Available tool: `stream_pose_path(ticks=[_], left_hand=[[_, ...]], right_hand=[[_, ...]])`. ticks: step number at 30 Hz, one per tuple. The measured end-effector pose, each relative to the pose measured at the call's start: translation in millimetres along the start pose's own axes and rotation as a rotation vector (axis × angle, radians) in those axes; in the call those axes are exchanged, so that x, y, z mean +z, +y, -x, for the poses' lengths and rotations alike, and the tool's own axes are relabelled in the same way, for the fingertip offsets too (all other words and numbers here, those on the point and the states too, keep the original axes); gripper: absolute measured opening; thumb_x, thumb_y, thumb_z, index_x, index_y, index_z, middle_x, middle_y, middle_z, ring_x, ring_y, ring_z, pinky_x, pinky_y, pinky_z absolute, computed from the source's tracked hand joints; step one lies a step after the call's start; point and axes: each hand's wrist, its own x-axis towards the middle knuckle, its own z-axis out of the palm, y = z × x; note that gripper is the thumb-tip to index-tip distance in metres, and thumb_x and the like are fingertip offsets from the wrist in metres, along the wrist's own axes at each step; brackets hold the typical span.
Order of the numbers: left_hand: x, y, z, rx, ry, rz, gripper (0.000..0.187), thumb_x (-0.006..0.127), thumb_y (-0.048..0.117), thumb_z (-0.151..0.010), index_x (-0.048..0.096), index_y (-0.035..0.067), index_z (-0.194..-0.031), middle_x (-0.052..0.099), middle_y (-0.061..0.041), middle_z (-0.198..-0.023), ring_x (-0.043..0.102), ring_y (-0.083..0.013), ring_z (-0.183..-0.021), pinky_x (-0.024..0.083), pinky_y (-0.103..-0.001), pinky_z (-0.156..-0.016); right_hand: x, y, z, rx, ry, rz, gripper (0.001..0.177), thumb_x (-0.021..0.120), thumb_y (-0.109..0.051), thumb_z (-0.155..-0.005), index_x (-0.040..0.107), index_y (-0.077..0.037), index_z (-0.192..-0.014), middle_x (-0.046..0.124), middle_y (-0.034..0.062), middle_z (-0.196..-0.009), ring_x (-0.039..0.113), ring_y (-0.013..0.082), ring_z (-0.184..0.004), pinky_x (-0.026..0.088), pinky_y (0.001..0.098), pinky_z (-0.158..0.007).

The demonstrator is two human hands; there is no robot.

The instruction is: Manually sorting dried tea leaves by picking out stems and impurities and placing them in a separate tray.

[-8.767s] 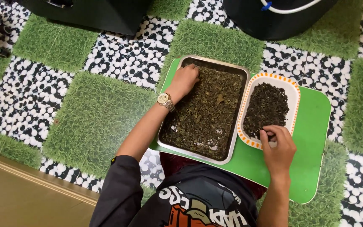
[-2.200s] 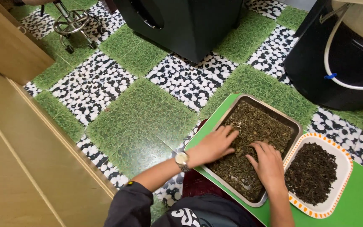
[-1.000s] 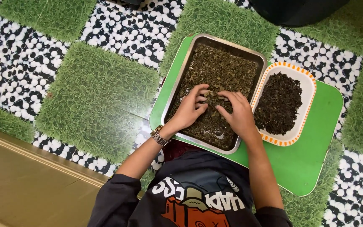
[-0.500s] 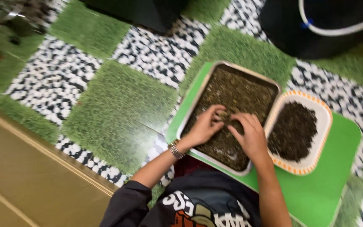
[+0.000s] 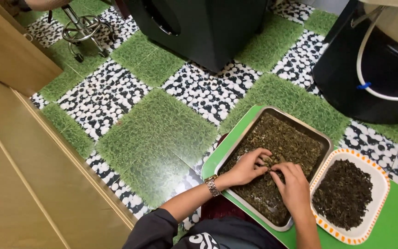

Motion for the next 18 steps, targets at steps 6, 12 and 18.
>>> stream_pose_path(ticks=[6, 12, 18], left_hand=[[0.1, 1.8, -0.5, 0.013, 0.002, -0.042, 0.046, 0.067, 0.010, -0.094, 0.052, 0.007, -0.136, 0.059, -0.014, -0.135, 0.061, -0.0227, -0.107, 0.059, -0.032, -0.086], [1.6, 9.7, 0.8, 0.012, -0.003, -0.060, 0.043, 0.068, 0.009, -0.094, 0.053, 0.008, -0.134, 0.059, -0.015, -0.134, 0.062, -0.0219, -0.102, 0.060, -0.031, -0.084], [2.0, 11.8, 0.2, 0.030, -0.007, -0.086, 0.040, 0.068, 0.007, -0.094, 0.055, 0.008, -0.131, 0.061, -0.011, -0.126, 0.059, -0.0172, -0.088, 0.058, -0.029, -0.076]], right_hand=[[7.5, 3.6, 2.6, 0.007, 0.008, 0.023, 0.031, 0.076, -0.023, -0.088, 0.072, -0.012, -0.117, 0.069, 0.0050, -0.115, 0.060, 0.0258, -0.107, 0.053, 0.0408, -0.090], [15.4, 4.8, 4.2, 0.033, -0.006, 0.046, 0.034, 0.077, -0.022, -0.087, 0.073, -0.011, -0.119, 0.070, 0.0059, -0.116, 0.061, 0.0253, -0.109, 0.054, 0.0411, -0.091], [8.9, -0.2, 5.5, -0.008, 0.035, 0.059, 0.030, 0.077, -0.020, -0.087, 0.073, -0.010, -0.115, 0.070, 0.0062, -0.112, 0.062, 0.0249, -0.103, 0.053, 0.0395, -0.087]])
